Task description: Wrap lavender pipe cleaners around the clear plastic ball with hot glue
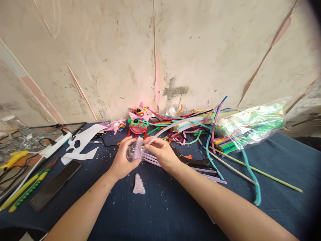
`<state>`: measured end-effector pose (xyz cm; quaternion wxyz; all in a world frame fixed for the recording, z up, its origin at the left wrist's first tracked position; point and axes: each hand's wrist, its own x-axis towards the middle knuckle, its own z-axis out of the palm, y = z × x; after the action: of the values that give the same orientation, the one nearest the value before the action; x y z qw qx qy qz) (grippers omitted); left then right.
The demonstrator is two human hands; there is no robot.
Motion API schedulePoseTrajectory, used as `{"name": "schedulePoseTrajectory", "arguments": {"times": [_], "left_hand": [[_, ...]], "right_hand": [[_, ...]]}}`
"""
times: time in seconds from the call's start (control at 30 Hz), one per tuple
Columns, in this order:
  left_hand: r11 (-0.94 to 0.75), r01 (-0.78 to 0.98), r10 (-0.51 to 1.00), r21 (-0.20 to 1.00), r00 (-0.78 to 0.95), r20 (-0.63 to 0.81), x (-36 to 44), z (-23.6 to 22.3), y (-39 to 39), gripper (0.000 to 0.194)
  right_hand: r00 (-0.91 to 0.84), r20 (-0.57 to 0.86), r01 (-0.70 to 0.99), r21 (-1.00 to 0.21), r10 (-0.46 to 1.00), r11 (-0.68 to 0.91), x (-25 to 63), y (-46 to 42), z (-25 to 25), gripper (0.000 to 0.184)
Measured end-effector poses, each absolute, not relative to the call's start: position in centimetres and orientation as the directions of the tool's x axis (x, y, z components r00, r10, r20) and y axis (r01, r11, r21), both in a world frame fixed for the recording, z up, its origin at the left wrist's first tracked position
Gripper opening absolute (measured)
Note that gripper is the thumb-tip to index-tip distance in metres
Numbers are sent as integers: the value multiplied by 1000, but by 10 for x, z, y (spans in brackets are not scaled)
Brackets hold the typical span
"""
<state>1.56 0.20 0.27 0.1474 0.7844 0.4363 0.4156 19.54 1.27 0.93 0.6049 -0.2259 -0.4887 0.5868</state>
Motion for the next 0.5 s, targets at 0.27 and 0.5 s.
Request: {"name": "schedulePoseTrajectory", "arguments": {"times": [0.27,0.5], "left_hand": [[-701,713,300,-33,337,892,6,22,-1,73],[-678,723,141,-128,299,944,-7,29,3,77]], "right_hand": [[-230,507,62,-844,830,533,226,18,35,40],[-64,457,495,-757,887,426,301,18,45,25]]}}
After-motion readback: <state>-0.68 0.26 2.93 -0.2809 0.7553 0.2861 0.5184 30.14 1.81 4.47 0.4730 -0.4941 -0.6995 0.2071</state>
